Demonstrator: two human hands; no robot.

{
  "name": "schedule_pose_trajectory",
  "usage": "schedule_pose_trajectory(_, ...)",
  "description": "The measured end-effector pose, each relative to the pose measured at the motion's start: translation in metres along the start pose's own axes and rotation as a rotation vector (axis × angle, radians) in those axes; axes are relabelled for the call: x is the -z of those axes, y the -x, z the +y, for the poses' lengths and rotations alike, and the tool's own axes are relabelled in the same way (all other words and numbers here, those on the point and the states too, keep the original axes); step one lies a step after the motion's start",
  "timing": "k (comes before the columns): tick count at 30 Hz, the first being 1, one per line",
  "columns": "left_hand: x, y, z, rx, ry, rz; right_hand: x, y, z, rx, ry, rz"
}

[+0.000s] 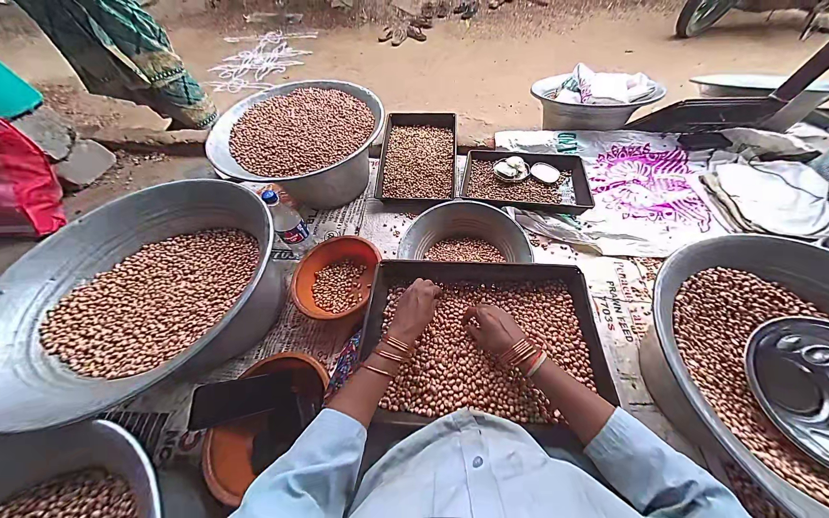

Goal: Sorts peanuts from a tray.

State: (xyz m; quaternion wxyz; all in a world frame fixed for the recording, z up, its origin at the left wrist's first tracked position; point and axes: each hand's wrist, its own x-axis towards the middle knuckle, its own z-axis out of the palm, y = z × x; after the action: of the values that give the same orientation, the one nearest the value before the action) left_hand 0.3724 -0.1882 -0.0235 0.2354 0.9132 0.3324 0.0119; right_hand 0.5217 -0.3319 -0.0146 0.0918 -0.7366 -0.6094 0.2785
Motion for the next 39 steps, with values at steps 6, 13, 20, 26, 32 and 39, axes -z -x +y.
schedule_pose_trajectory(6, 0.010, 0.003, -0.011, 0.155, 0.372, 0.186, 0.019, 0.011, 0.028, 0.012, -0.351, -0.012)
schedule_pose_trajectory(13, 0.000, 0.015, 0.004, 0.146, 0.178, -0.052, 0.035, 0.021, 0.040, -0.106, -1.320, 0.319)
schedule_pose_trajectory(20, -0.006, 0.014, 0.010, 0.155, 0.123, -0.096, 0.026, 0.009, 0.002, -0.048, -0.009, 0.038)
schedule_pose_trajectory(26, 0.004, 0.021, 0.002, 0.077, 0.299, -0.068, 0.009, 0.008, 0.000, -0.052, 0.107, -0.037)
schedule_pose_trajectory(32, -0.020, 0.024, 0.029, -0.115, 0.121, -0.171, 0.024, 0.012, 0.024, -0.052, -0.288, 0.027)
schedule_pose_trajectory(39, 0.007, 0.026, -0.013, 0.062, 0.672, 0.005, 0.031, 0.038, 0.041, -0.012, -0.892, 0.183)
